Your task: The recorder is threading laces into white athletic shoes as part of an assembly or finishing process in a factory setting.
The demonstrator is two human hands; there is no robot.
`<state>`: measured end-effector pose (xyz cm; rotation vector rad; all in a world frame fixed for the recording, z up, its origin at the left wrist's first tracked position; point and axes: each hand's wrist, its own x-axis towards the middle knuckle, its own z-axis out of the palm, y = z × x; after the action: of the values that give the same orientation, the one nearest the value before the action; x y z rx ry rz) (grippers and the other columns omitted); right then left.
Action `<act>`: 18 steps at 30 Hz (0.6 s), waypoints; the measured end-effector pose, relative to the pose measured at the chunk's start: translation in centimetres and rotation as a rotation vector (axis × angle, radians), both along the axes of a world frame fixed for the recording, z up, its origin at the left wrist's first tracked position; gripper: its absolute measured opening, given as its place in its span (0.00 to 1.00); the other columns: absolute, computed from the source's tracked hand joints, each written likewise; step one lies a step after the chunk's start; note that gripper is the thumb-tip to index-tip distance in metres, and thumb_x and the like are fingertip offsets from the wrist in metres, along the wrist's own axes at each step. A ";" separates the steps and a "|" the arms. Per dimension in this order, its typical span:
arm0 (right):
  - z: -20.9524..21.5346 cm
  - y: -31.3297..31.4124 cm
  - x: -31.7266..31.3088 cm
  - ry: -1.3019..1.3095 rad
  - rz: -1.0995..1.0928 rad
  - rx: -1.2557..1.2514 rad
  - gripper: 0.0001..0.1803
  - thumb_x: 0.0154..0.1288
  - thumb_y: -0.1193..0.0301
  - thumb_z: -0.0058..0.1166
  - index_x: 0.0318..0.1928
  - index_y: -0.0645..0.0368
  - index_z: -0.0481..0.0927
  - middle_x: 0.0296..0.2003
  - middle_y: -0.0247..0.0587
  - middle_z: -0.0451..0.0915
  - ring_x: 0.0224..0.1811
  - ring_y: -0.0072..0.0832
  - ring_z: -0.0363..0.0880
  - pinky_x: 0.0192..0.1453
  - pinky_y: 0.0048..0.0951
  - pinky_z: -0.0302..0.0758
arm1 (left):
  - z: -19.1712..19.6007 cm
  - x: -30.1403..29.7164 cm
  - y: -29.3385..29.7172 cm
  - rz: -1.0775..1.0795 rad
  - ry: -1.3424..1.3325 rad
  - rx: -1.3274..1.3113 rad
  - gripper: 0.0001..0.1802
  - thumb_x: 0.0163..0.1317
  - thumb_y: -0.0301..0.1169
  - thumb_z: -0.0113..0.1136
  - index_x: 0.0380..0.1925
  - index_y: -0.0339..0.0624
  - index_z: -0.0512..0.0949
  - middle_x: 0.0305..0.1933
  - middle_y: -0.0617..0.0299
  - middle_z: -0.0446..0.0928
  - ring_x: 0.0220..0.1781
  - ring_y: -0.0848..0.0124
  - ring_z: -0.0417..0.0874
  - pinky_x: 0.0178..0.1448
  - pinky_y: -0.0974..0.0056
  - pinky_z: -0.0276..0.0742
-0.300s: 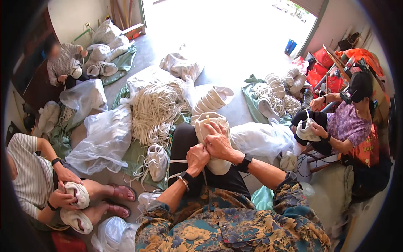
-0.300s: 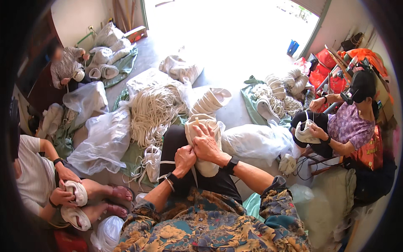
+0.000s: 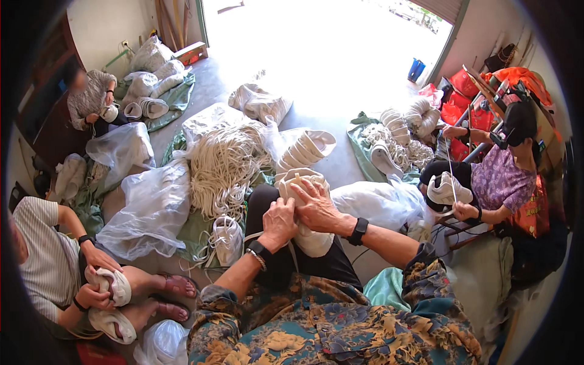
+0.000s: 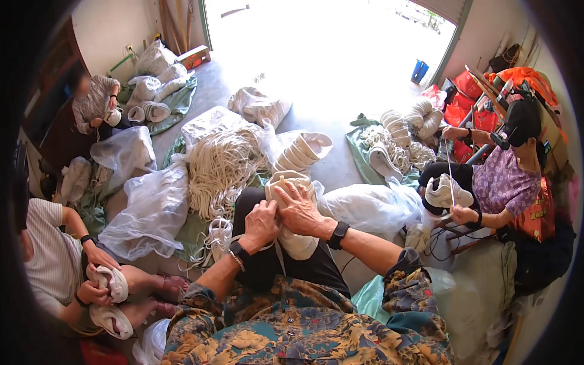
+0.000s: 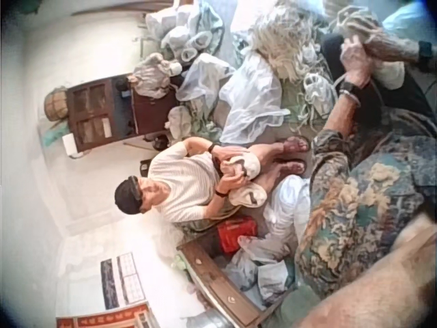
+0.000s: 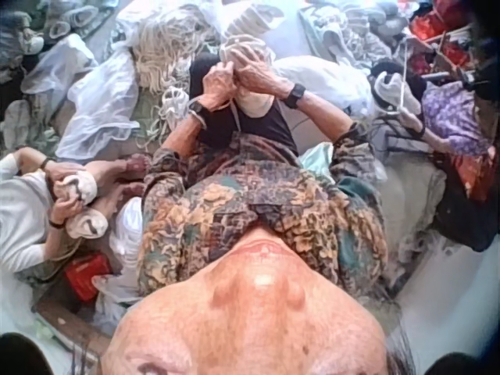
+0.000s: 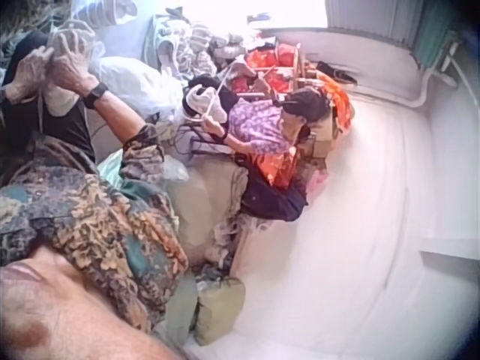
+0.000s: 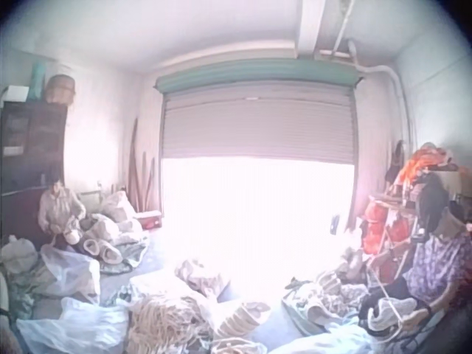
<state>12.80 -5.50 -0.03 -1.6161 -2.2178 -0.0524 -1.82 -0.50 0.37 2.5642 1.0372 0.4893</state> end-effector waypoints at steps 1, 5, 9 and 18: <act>0.1 0.1 0.3 -0.088 0.038 0.022 0.09 0.50 0.67 0.53 0.31 0.56 0.82 0.61 0.56 0.60 0.65 0.55 0.53 0.64 0.57 0.51 | 0.1 0.0 0.6 -0.028 0.087 -0.018 0.13 0.47 0.29 0.57 0.34 0.41 0.73 0.36 0.49 0.74 0.39 0.53 0.77 0.41 0.53 0.76; 0.9 0.5 0.7 -0.132 0.095 0.018 0.11 0.52 0.66 0.53 0.34 0.55 0.82 0.60 0.53 0.61 0.66 0.52 0.52 0.63 0.56 0.53 | 0.5 0.0 1.6 -0.107 0.153 -0.032 0.09 0.47 0.30 0.56 0.31 0.43 0.76 0.32 0.52 0.75 0.39 0.54 0.77 0.42 0.54 0.75; 0.4 0.5 0.6 -0.031 0.031 -0.052 0.10 0.53 0.67 0.52 0.33 0.55 0.82 0.57 0.51 0.64 0.63 0.49 0.56 0.62 0.52 0.54 | -0.9 -1.0 1.2 -0.174 -0.082 0.060 0.09 0.45 0.31 0.59 0.28 0.42 0.75 0.30 0.52 0.74 0.37 0.55 0.76 0.41 0.55 0.73; 0.6 2.7 0.5 -0.138 -0.025 -0.366 0.14 0.48 0.62 0.52 0.34 0.51 0.83 0.55 0.47 0.65 0.63 0.45 0.56 0.59 0.55 0.54 | -1.9 -1.1 0.6 -0.146 -0.101 0.196 0.06 0.46 0.29 0.58 0.27 0.42 0.75 0.27 0.54 0.71 0.34 0.56 0.74 0.35 0.55 0.72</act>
<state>13.29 -2.79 0.56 -1.8785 -2.4196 0.2572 -2.93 0.10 -1.51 2.7273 0.7955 0.7047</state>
